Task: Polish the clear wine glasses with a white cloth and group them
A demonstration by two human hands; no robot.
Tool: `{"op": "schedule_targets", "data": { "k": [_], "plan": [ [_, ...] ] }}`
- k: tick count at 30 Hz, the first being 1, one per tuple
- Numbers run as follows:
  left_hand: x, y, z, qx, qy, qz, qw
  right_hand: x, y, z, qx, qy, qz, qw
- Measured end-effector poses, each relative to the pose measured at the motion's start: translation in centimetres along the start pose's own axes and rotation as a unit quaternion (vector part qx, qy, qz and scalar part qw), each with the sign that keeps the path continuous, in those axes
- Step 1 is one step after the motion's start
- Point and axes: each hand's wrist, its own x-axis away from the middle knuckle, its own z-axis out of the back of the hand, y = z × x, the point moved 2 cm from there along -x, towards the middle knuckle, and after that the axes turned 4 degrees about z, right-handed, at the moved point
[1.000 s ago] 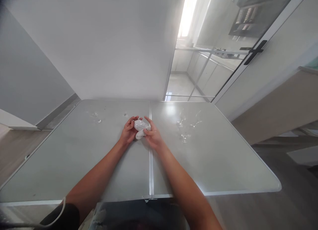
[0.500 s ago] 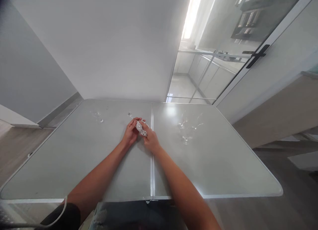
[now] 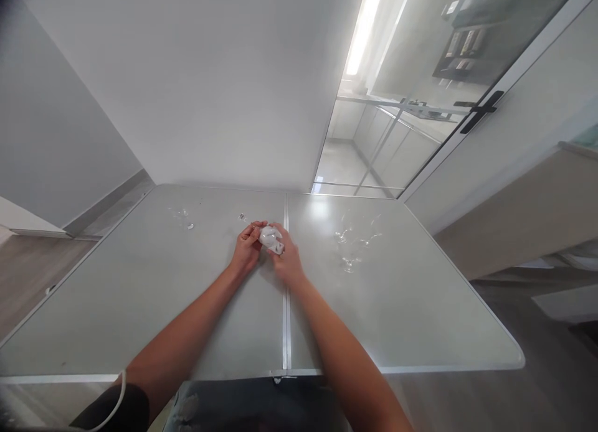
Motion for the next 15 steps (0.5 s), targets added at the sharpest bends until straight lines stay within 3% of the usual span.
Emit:
{"op": "schedule_targets", "data": {
  "k": [3,6,10,15],
  "plan": [
    [-0.1,-0.3,0.3,-0.015,0.025,0.003,1.000,0.1,0.3,-0.4,0.171,-0.044,0.102,0.979],
    [-0.1,-0.3,0.4,-0.005,0.017,0.020,1.000,0.0,0.3,-0.3,0.187,-0.061,0.114,0.974],
    [0.0,0.3,0.3,0.029,-0.014,0.019,0.999,0.0,-0.3,0.3,-0.003,-0.040,0.024,0.999],
    [0.1,0.3,0.6,0.074,-0.054,0.023,0.996,0.1,-1.1,0.4,-0.252,-0.031,-0.091,0.963]
  ]
}}
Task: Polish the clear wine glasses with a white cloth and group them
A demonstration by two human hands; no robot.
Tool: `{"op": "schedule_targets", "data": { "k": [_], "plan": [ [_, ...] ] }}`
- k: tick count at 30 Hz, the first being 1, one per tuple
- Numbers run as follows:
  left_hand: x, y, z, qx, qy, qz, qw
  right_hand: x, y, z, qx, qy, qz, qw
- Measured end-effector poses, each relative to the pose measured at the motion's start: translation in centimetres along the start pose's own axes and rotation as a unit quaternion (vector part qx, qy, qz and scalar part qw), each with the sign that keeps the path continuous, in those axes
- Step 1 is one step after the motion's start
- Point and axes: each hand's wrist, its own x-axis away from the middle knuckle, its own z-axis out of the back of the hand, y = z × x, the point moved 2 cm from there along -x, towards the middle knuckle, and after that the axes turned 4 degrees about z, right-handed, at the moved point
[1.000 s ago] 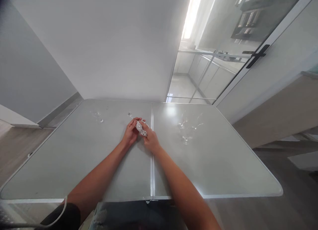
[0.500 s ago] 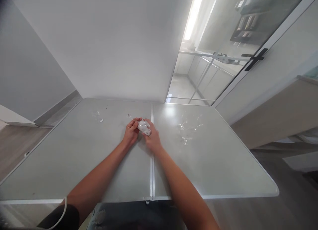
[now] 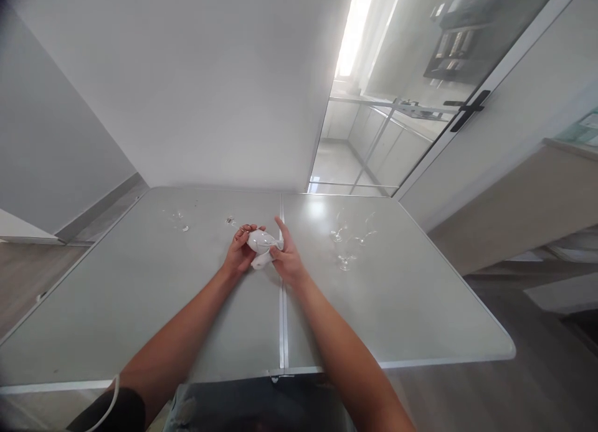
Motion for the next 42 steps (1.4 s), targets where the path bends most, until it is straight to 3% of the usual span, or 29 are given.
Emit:
{"op": "schedule_targets", "data": {
  "k": [3,6,8,12,14,16,18,20,22,25,27,31,34,37,39,42],
  "plan": [
    [0.0,-0.1,0.3,0.009,-0.003,0.003,1.000,0.0,-0.2,-0.2,-0.002,-0.029,-0.013,0.999],
    [-0.2,-0.2,0.2,-0.016,0.019,-0.006,1.000,-0.2,-0.2,0.0,0.136,-0.045,0.042,0.989],
    [-0.3,-0.4,0.1,-0.043,0.043,-0.009,0.998,-0.3,0.0,0.2,0.287,-0.054,0.101,0.951],
    [-0.7,-1.0,0.4,-0.110,0.102,-0.011,0.989,-0.6,0.5,0.3,0.521,-0.101,0.181,0.828],
    [-0.8,-1.2,0.8,-0.123,0.128,-0.013,0.984,-0.6,0.6,0.2,0.544,-0.115,0.187,0.810],
    [-0.9,-1.2,1.1,-0.110,0.147,-0.021,0.983,-0.6,0.8,0.1,0.504,-0.094,0.191,0.837],
    [-0.9,-0.9,0.8,-0.083,0.136,-0.032,0.987,-0.6,1.0,0.3,0.401,-0.027,0.168,0.900],
    [-0.7,-0.6,-0.1,-0.057,0.085,-0.036,0.994,-0.8,1.4,0.8,0.246,0.053,0.105,0.962],
    [-0.3,-0.2,-1.1,-0.051,0.018,-0.023,0.998,-1.0,1.9,1.3,0.085,0.108,0.029,0.990],
    [0.2,0.0,-2.2,-0.076,-0.042,-0.003,0.996,-1.3,2.0,2.0,-0.063,0.142,-0.027,0.988],
    [0.2,-0.2,-2.2,-0.093,-0.041,-0.003,0.995,-1.3,1.6,2.3,-0.071,0.135,-0.029,0.988],
    [-0.2,-0.7,-1.1,-0.128,0.027,-0.012,0.991,-1.0,0.9,2.4,0.121,0.070,0.048,0.989],
    [-0.6,-1.0,0.0,-0.147,0.087,-0.020,0.985,-0.8,0.9,1.6,0.335,-0.021,0.137,0.932],
    [-0.7,-1.2,0.4,-0.122,0.110,-0.017,0.986,-0.5,1.3,0.4,0.439,-0.105,0.187,0.872],
    [-0.5,-1.0,0.2,-0.095,0.104,-0.014,0.990,-0.5,1.4,-0.2,0.428,-0.088,0.187,0.880],
    [0.0,-0.5,-0.9,-0.056,0.052,-0.023,0.997,-0.7,1.4,0.1,0.291,0.027,0.140,0.946]
  ]
}}
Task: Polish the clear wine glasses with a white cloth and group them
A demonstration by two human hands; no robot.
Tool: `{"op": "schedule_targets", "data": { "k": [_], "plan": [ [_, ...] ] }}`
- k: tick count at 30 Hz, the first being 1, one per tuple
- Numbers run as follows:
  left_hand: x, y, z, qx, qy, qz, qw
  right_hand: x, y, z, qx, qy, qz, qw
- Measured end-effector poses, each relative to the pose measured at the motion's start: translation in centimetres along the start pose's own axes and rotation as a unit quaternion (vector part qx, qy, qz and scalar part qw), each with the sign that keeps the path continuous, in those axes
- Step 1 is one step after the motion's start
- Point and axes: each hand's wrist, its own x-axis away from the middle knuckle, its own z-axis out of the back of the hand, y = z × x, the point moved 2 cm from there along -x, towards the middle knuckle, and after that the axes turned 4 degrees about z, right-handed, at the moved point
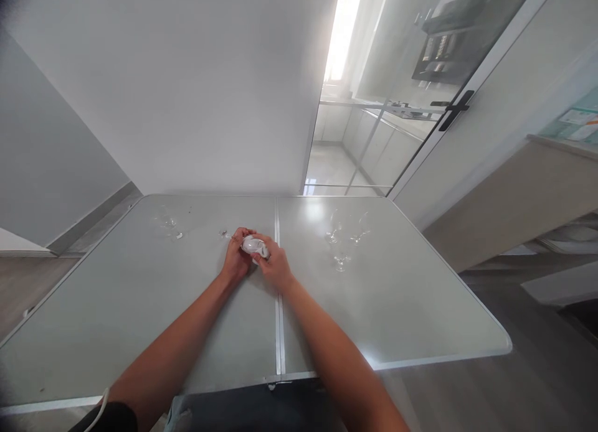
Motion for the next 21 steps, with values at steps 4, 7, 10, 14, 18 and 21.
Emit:
{"op": "schedule_targets", "data": {
  "k": [4,7,10,14,18,21],
  "plan": [
    [0.5,0.4,-1.5,-0.009,-0.091,0.018,0.996,-0.4,1.3,1.3,-0.274,0.126,-0.156,0.941],
    [0.5,0.0,-1.6,-0.063,-0.089,0.013,0.994,-0.6,1.7,2.1,-0.362,0.143,-0.210,0.897],
    [0.1,-0.4,-0.7,-0.105,-0.041,-0.001,0.994,-0.6,1.2,2.4,-0.298,0.095,-0.179,0.933],
    [-0.6,-0.9,0.6,-0.085,0.027,0.000,0.996,-0.4,0.2,2.1,-0.028,-0.015,-0.005,0.999],
    [-0.7,-1.0,0.8,-0.068,0.066,0.009,0.995,0.0,-0.1,1.1,0.140,-0.111,0.136,0.974],
    [-0.2,-0.4,-0.2,-0.040,0.019,0.001,0.999,-0.2,0.3,1.2,0.052,-0.010,0.055,0.997]
  ]
}}
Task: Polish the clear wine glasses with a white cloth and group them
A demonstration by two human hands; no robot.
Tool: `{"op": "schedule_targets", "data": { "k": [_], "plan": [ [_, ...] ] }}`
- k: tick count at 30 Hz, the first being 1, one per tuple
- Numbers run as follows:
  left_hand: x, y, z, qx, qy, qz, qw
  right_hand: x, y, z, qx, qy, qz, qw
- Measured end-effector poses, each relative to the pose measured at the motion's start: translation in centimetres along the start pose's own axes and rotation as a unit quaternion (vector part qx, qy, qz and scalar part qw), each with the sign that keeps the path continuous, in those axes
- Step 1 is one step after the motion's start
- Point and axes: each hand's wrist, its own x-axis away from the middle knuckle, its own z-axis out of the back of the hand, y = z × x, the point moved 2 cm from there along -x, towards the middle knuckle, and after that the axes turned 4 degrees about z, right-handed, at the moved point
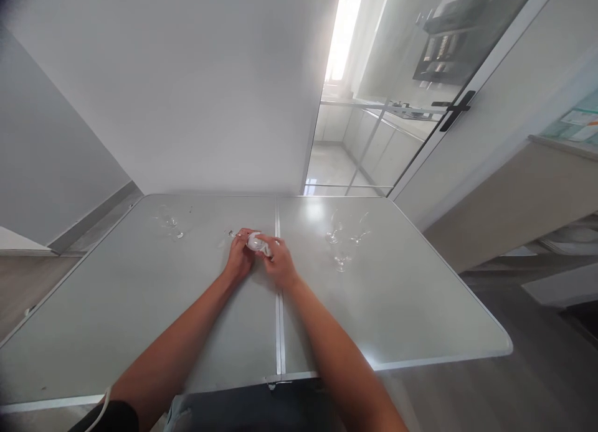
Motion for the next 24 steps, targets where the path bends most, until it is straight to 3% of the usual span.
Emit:
{"op": "schedule_targets", "data": {
  "k": [2,4,6,7,10,12,14,17,19,21,24],
  "plan": [
    [0.3,0.3,-0.7,0.014,-0.058,0.004,0.998,-0.1,0.6,0.2,-0.143,0.092,-0.108,0.980],
    [0.5,0.4,-1.0,0.005,-0.090,0.008,0.996,-0.1,1.0,0.4,-0.277,0.149,-0.201,0.928],
    [0.4,0.2,-0.9,-0.018,-0.083,0.005,0.996,-0.2,1.1,0.6,-0.342,0.168,-0.246,0.891],
    [0.3,0.1,-0.7,-0.025,-0.075,0.005,0.997,-0.2,1.0,0.7,-0.346,0.164,-0.249,0.889],
    [0.2,0.1,-0.2,-0.011,-0.066,0.017,0.998,-0.3,0.1,1.0,-0.277,0.105,-0.192,0.936],
    [0.1,0.2,0.0,0.012,-0.070,0.023,0.997,-0.3,-0.5,1.1,-0.171,0.066,-0.118,0.976],
    [0.1,0.2,0.1,0.024,-0.063,0.031,0.997,-0.3,-1.0,1.1,-0.034,0.020,-0.017,0.999],
    [-0.1,-0.2,0.3,0.013,-0.023,0.054,0.998,-0.2,-1.4,0.5,0.139,-0.079,0.126,0.979],
    [-0.1,-0.6,0.4,-0.006,0.008,0.073,0.997,-0.1,-1.5,0.1,0.171,-0.103,0.164,0.966],
    [-0.1,-0.8,0.3,-0.015,0.015,0.080,0.997,-0.1,-1.5,0.3,0.141,-0.042,0.133,0.980],
    [0.3,-0.7,-0.4,0.005,-0.068,0.096,0.993,-0.1,-1.1,1.5,0.034,0.140,0.004,0.990]
  ]
}}
